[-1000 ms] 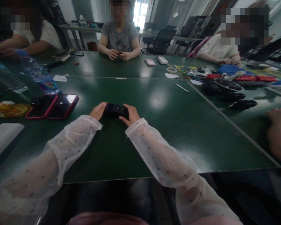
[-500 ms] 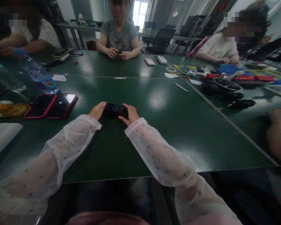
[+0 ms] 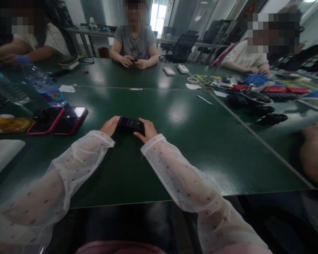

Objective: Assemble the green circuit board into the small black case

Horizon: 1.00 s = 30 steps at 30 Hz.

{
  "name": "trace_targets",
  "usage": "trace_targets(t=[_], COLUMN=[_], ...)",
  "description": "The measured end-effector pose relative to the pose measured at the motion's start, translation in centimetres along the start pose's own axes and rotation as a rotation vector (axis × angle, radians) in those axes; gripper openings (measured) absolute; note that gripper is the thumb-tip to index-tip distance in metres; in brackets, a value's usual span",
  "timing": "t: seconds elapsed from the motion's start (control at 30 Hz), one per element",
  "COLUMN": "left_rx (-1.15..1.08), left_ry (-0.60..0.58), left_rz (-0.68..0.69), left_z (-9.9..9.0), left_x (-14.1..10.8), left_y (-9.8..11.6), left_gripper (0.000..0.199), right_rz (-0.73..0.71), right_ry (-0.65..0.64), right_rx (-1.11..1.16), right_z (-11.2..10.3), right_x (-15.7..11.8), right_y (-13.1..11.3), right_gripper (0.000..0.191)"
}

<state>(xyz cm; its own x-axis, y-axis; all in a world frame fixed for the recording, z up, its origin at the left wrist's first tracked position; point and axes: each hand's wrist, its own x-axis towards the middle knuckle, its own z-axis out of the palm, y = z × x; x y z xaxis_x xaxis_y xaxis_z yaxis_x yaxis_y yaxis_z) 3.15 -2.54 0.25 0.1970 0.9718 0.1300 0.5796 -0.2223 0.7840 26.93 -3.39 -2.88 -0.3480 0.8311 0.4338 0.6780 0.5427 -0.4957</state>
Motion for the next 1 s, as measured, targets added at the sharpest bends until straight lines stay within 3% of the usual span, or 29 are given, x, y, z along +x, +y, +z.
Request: trace_targets(t=[0.27,0.57,0.83,1.0], left_rx=[-0.007,-0.012,-0.138,-0.064], left_ry=[0.022,-0.007,0.019,-0.005], left_rz=[0.033,0.021,0.0,0.05], left_z=[0.5,0.3,0.4,0.4], left_x=[0.5,0.5,0.3,0.4], left_y=[-1.0,-0.5,-0.6,-1.0], left_gripper=[0.044,0.037,0.054,0.043], right_rz=[-0.014,0.049,0.043,0.153], right_ry=[-0.001,0.05,0.231,0.441], right_rx=[0.015,0.063,0.119,0.058], right_z=[0.2,0.1,-1.0,-1.9], right_x=[0.1,0.0,0.0,0.5], right_y=[0.2,0.1,-0.9,1.0], right_gripper=[0.067,0.058,0.056,0.059])
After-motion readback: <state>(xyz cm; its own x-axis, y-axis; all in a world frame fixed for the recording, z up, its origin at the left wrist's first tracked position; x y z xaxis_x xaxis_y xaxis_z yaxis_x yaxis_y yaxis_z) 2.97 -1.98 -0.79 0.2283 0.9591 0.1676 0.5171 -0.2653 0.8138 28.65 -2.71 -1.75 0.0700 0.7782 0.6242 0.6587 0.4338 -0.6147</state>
